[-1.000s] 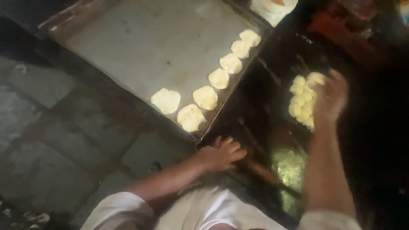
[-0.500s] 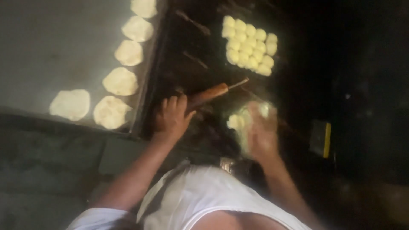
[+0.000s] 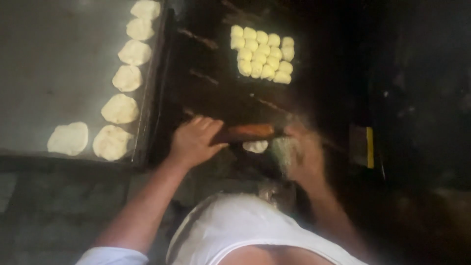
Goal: The recorder uses a rolling pin to flatten small pieces of dough and then places them onto a baking tray.
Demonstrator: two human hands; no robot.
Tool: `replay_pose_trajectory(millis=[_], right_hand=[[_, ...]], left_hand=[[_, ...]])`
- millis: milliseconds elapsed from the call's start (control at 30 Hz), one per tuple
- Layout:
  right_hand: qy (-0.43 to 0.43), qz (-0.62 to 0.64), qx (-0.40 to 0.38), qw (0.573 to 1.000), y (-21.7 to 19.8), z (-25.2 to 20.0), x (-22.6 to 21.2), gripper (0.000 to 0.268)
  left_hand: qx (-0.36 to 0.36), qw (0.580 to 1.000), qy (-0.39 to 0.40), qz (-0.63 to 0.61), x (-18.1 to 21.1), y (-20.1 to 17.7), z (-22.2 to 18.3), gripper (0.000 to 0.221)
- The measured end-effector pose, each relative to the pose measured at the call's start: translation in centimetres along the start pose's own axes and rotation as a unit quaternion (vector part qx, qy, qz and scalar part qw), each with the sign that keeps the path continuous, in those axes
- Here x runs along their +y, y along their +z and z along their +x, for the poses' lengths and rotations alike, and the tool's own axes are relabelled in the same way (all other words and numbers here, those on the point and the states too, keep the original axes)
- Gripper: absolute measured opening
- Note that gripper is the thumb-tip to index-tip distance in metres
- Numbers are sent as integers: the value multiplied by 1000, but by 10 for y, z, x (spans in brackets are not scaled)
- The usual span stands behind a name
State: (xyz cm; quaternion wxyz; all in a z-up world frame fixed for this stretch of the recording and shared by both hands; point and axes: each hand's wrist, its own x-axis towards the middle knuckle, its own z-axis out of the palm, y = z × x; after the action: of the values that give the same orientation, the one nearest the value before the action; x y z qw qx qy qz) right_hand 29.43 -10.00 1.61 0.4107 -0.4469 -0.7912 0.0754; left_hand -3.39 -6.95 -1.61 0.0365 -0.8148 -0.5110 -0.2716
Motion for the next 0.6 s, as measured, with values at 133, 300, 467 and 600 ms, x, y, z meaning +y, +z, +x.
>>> replay_pose_trajectory(millis=[133,300,467,600], right_hand=[[77,-240,-36,967,20,2,85,13],[242,-94,-20,965,39,47,114,18],[92,-121,-43,987,39,-44,128,18],[250,-112,-220,936,28,-2,38,25]], left_hand=[[-168,983,17,-72,4,21,39,57],[-205,974,-48,-85,-28,57,92,60],[-181,979,39,-88,1,18,13,65],[-177,980,68,-68,1,14,-10,71]])
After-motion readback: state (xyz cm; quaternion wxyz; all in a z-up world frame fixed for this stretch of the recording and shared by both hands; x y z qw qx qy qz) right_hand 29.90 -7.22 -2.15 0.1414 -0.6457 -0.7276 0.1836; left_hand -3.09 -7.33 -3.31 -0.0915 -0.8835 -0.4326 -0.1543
